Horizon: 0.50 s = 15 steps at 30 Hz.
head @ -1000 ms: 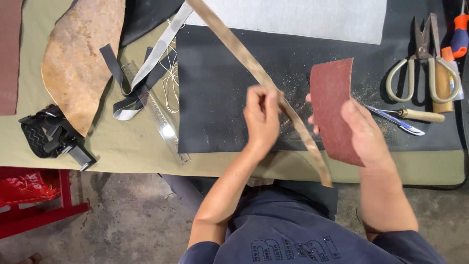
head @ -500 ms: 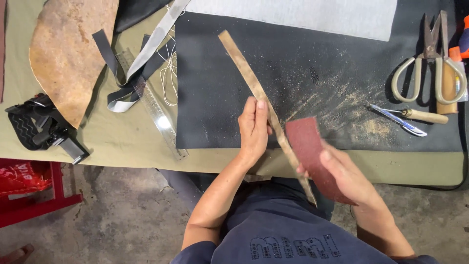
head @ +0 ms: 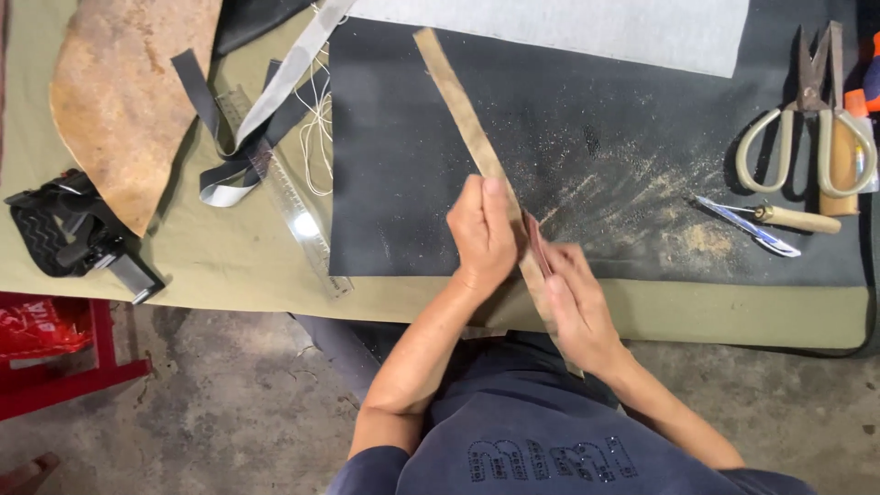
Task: Cutting a thin leather strip and sanding its edges to create a smooth finish.
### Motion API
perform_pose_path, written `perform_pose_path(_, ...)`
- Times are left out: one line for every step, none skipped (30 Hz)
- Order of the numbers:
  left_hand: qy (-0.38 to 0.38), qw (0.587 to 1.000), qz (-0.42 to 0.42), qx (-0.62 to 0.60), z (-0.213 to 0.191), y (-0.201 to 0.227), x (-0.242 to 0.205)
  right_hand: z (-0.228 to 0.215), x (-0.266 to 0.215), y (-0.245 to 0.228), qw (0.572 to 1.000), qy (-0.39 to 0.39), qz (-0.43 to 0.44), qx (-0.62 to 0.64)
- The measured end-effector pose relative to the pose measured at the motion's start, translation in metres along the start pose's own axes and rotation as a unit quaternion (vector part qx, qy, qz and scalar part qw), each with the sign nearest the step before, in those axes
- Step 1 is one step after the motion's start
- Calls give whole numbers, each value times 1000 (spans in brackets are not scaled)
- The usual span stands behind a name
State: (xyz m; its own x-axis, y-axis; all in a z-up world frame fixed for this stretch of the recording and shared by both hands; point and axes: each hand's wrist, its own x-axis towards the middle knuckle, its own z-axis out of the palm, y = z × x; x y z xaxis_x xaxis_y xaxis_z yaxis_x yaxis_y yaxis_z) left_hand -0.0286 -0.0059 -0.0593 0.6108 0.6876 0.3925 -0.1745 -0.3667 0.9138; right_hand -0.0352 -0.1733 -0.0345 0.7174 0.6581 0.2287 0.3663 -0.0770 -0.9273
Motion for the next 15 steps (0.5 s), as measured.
perform_pose_path(0, 1000, -3, -1, 0, -3, -1, -3, 10, -20, 1000, -1, 3, -2)
perform_pose_path(-32, 999, -9, -28, 0, -6, -3, -5, 19, -41, 999, 25, 35, 15)
perform_pose_path(-63, 996, -14, -55, 0, -8, -6, -8, 28, -61, 996, 52, 67, 31)
perform_pose_path(-70, 996, -17, -58, 6, -2, -15, -13, 34, -47, 995, 57, 72, 29)
perform_pose_path(-94, 994, -18, -58, 12, 6, -24, -19, 40, -34, 996, 72, 45, 33)
perform_pose_path(-115, 992, -14, -58, 19, 13, -29, -26, 48, -19, 996, 86, 14, 37)
perform_pose_path(-119, 991, -12, -60, 23, 18, -27, -24, 54, -22, 995, 91, 14, 36)
perform_pose_path(-92, 995, 15, -43, 24, 23, -23, -21, 62, -26, 997, 76, -26, 18)
perform_pose_path(-65, 997, 41, -27, 24, 28, -19, -16, 70, -30, 996, 61, -66, 0)
perform_pose_path(-60, 997, 45, -24, 20, 26, -13, -12, 57, -28, 996, 58, -72, 3)
perform_pose_path(-35, 998, 48, -7, 16, 24, -7, -8, 44, -25, 996, 50, -68, -22)
perform_pose_path(-9, 999, 49, 9, 11, 22, -2, -5, 31, -22, 996, 41, -64, -47)
perform_pose_path(-4, 999, 51, 12, 9, 14, 6, -3, 22, -18, 996, 38, -68, -45)
perform_pose_path(0, 999, 49, 2, 6, 7, 8, -1, 7, -15, 999, 19, -27, -21)
perform_pose_path(3, 999, 46, -8, 5, -1, 9, 0, -8, -11, 1000, 0, 14, 3)
